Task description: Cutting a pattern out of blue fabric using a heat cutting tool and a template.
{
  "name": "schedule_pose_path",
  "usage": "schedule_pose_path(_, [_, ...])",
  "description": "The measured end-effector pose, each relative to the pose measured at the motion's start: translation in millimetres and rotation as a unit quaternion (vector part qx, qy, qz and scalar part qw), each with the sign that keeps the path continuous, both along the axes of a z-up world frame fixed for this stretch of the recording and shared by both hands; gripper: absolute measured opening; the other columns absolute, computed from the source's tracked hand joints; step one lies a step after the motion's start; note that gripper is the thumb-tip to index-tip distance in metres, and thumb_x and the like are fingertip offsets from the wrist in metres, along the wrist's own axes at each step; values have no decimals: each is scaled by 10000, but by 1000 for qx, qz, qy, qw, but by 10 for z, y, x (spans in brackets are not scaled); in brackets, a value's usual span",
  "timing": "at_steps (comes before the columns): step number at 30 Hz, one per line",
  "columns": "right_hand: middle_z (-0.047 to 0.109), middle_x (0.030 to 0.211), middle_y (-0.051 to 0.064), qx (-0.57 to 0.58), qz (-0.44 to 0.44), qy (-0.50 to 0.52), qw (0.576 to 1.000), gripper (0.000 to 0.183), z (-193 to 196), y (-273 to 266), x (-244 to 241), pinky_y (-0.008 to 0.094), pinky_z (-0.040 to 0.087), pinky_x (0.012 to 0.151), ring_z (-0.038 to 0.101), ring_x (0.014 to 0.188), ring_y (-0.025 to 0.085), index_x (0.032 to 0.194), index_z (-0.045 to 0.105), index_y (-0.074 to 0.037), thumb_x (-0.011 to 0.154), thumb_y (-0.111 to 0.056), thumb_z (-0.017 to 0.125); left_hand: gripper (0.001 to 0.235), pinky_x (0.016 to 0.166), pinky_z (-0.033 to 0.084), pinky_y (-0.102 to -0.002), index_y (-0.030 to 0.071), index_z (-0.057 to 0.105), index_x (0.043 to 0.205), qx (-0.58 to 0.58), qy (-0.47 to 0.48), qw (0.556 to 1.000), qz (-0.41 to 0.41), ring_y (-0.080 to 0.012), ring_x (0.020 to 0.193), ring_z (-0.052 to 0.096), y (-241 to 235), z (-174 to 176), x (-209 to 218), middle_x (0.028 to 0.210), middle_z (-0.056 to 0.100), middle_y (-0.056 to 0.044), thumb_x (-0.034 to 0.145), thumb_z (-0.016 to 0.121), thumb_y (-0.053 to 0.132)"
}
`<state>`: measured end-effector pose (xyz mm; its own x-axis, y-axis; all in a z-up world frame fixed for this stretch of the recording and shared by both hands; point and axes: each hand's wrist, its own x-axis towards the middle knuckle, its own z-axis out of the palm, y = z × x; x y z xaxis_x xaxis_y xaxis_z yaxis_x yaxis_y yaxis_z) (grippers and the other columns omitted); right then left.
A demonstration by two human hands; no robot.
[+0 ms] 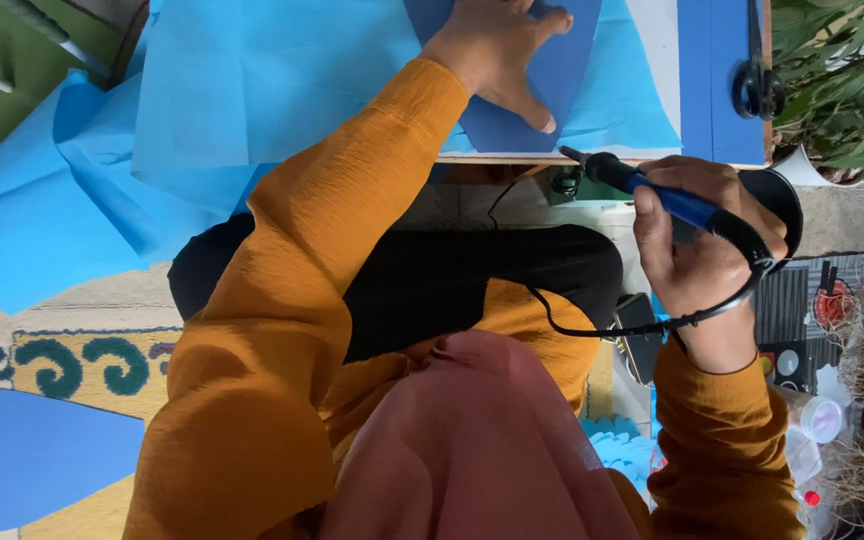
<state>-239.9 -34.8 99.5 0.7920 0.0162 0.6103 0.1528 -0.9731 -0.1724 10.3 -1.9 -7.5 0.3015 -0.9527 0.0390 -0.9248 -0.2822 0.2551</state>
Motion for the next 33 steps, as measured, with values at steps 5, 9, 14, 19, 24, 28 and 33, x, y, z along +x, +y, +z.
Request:
schedule_pose_path(5, [633, 931, 222, -32, -10, 8, 999, 230, 31, -26, 44, 377, 497, 641, 647, 776, 339, 1008, 585, 98, 1010, -119, 510, 1016, 804, 342, -535, 218, 311, 1324, 5, 0, 1000, 3, -333, 1151, 356, 32, 51, -17, 1305, 329, -131, 544, 634, 784])
schedule_pose_path(9, [625, 940, 207, -40, -21, 16, 999, 214, 35, -61, 98, 384, 482, 641, 635, 763, 330, 1021, 581, 86, 1022, -119, 519, 1000, 834, 321, -564, 223, 344, 1308, 0, -1, 1000, 11, -319, 1168, 335, 46, 89, -35, 1296, 328, -112, 527, 660, 762])
schedule_pose_path(14, [605, 980, 235, -23, -11, 18, 1000, 215, 23, -119, 163, 487, 492, 804, 621, 891, 413, 1040, 569, 103, 1034, -104, 510, 991, 866, 293, -586, 234, 345, 1305, 17, 17, 1000, 19, -304, 1204, 288, 55, 123, -47, 1332, 283, -95, 533, 683, 756])
schedule_pose_path(19, [621, 956, 242, -55, -27, 10, 998, 264, -7, -184, 240, 436, 505, 709, 628, 801, 388, 1026, 582, 117, 1047, -136, 510, 997, 859, 295, -586, 237, 370, 1295, 17, 12, 1000, 23, -302, 1203, 277, 48, 136, -49, 1331, 264, -77, 508, 691, 760])
schedule_pose_path(24, [613, 941, 238, -49, -8, 15, 999, 251, 3, -249, 314, 406, 506, 682, 631, 782, 360, 1040, 569, 126, 1064, -114, 500, 971, 855, 275, -619, 230, 438, 1236, -6, 6, 1000, 21, -310, 1183, 290, 29, 101, -22, 1304, 276, -64, 468, 707, 760])
schedule_pose_path(28, [599, 955, 245, -43, -15, 22, 999, 271, -16, -305, 347, 407, 523, 676, 626, 813, 365, 1058, 577, 134, 1077, -117, 476, 966, 851, 294, -618, 247, 418, 1248, -1, 0, 1000, 23, -299, 1198, 276, 29, 111, -35, 1322, 264, -59, 484, 711, 761])
schedule_pose_path(33, [583, 950, 272, -62, 4, 24, 998, 279, -13, -402, 429, 396, 521, 653, 617, 794, 375, 1066, 556, 156, 1084, -107, 466, 979, 854, 309, -585, 246, 400, 1255, 15, 4, 1000, 25, -299, 1184, 316, 35, 153, -42, 1316, 296, -67, 486, 708, 767])
